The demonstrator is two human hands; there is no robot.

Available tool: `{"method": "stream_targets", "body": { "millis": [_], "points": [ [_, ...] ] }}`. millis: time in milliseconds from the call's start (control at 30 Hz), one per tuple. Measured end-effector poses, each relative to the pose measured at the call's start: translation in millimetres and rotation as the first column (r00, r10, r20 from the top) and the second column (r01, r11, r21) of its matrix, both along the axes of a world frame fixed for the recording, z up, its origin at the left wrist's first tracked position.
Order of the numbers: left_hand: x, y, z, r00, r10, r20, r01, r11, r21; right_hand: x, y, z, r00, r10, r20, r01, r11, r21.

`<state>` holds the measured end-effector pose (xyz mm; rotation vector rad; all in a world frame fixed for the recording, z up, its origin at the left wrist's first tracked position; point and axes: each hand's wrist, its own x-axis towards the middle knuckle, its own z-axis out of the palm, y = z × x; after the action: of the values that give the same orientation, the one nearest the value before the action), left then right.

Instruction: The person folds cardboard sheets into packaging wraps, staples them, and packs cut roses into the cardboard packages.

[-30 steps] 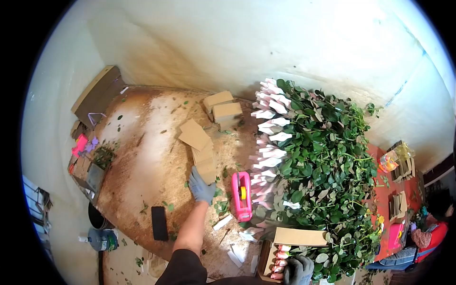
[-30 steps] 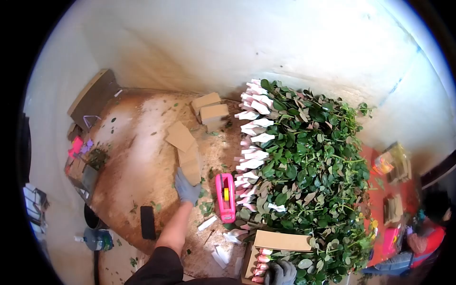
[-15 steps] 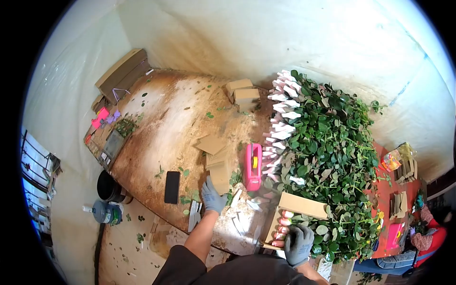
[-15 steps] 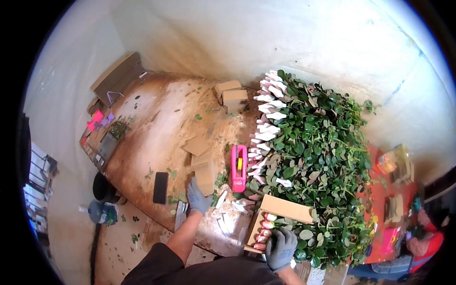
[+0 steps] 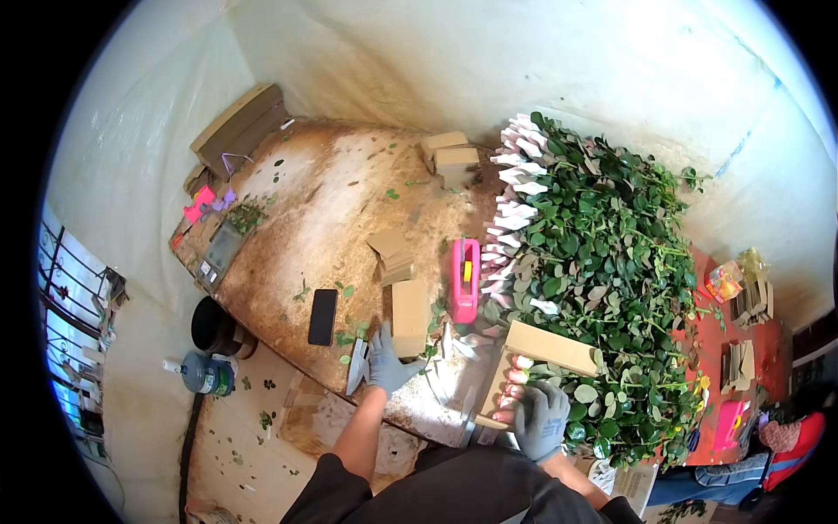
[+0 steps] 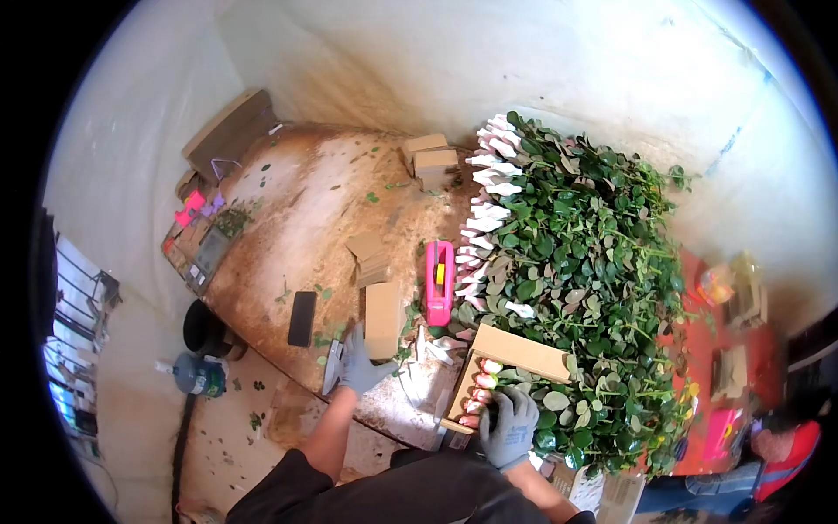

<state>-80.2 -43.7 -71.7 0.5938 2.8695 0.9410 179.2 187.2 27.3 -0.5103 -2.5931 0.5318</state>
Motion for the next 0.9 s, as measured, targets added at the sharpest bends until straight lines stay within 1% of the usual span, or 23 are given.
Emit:
{"method": "stream_targets", "body": {
  "millis": [33, 100, 133, 167, 233, 300, 367, 400, 467, 500, 533, 567, 600, 667, 700, 733, 767, 800, 867, 900],
  "points": [
    [-5.2, -7.5, 4.7, 0.996, -0.058, 0.065, 0.054, 0.997, 0.057, 0.9, 0.4, -0.2, 1.000, -0.006, -0.001, 0.006, 1.000, -0.003],
    [-30.6, -26.7, -6.1, 0.997, -0.055, 0.059, 0.051, 0.997, 0.060, 0.7, 0.2, -0.9, 1.000, -0.015, 0.010, 0.015, 1.000, -0.021],
    [-50.3, -33.9, -7.6, 0.948, -0.027, 0.317, -0.106, 0.913, 0.395, 0.6, 0.2, -0.5, 1.000, -0.018, 0.010, 0.018, 1.000, -0.023],
    [-68.6, -35.4, -5.5, 0.833, -0.093, 0.545, -0.329, 0.708, 0.624, 0.3, 0.4, 0.5, 1.000, -0.017, 0.018, 0.017, 1.000, -0.015],
    [-106.8, -22.4, 35.9, 0.728, 0.004, 0.686, -0.530, 0.639, 0.558, -0.8, -0.1, -0.6, 0.999, -0.016, 0.029, 0.017, 1.000, -0.007],
    [-169.3, -13.1, 20.4, 0.622, 0.020, 0.783, -0.577, 0.687, 0.441, -1.6, -0.4, -1.7, 0.999, -0.023, 0.032, 0.023, 1.000, 0.015],
    [-206.7, 15.9, 34.5, 0.455, 0.090, 0.886, -0.689, 0.666, 0.287, -3.7, -2.7, 1.7, 0.999, -0.030, 0.032, 0.030, 0.999, 0.027],
    [-223.9, 25.9, 35.1, 0.455, 0.083, 0.887, -0.687, 0.666, 0.291, -6.1, -3.8, 3.1, 0.999, -0.041, 0.024, 0.040, 0.999, 0.034],
    [-250.5, 50.5, 16.5, 0.455, 0.195, 0.869, -0.665, 0.724, 0.186, -5.2, -3.0, 1.8, 0.997, -0.047, 0.054, 0.046, 0.999, 0.023],
    [-270.6, 55.9, -16.2, 0.455, 0.186, 0.871, -0.662, 0.725, 0.192, -4.3, -2.1, 0.7, 0.996, -0.048, 0.080, 0.048, 0.999, -0.001],
    [-300.2, 58.6, -60.0, 0.445, 0.085, 0.892, -0.658, 0.707, 0.260, -4.3, -0.7, 0.3, 0.996, -0.039, 0.082, 0.038, 0.999, 0.016],
    [-316.9, 63.3, -82.7, 0.431, -0.014, 0.902, -0.654, 0.684, 0.324, -5.4, 0.1, 0.6, 0.996, -0.047, 0.081, 0.046, 0.999, 0.021],
    [-311.8, 70.6, -73.5, 0.430, -0.019, 0.903, -0.648, 0.690, 0.323, -5.6, -0.8, 0.9, 0.994, -0.053, 0.092, 0.052, 0.999, 0.005],
    [-291.8, 83.8, -43.6, 0.522, 0.212, 0.826, -0.613, 0.767, 0.190, -5.4, -0.6, -1.5, 0.992, -0.062, 0.109, 0.063, 0.998, -0.013],
    [-299.2, 86.2, -59.1, 0.521, 0.210, 0.827, -0.606, 0.774, 0.185, -6.0, -0.4, -0.4, 0.991, -0.070, 0.112, 0.073, 0.997, -0.017],
    [-314.9, 85.6, -88.6, 0.523, 0.261, 0.812, -0.606, 0.783, 0.139, -7.1, -0.6, 2.2, 0.991, -0.067, 0.118, 0.070, 0.997, -0.019],
    [-324.5, 83.9, -105.6, 0.524, 0.311, 0.793, -0.606, 0.790, 0.091, -8.2, -0.9, 3.7, 0.990, -0.064, 0.124, 0.067, 0.998, -0.022],
    [-325.5, 82.3, -104.4, 0.524, 0.311, 0.793, -0.599, 0.796, 0.084, -9.0, -0.8, 3.6, 0.989, -0.072, 0.128, 0.076, 0.997, -0.028],
    [-327.5, 74.9, -100.9, 0.631, 0.279, 0.724, -0.512, 0.851, 0.118, -9.9, -0.6, 3.8, 0.990, -0.072, 0.125, 0.074, 0.997, -0.013],
    [-326.1, 69.9, -89.7, 0.628, 0.282, 0.725, -0.505, 0.856, 0.105, -10.6, -0.5, 3.9, 0.991, -0.071, 0.110, 0.072, 0.997, -0.010]
  ]
}}
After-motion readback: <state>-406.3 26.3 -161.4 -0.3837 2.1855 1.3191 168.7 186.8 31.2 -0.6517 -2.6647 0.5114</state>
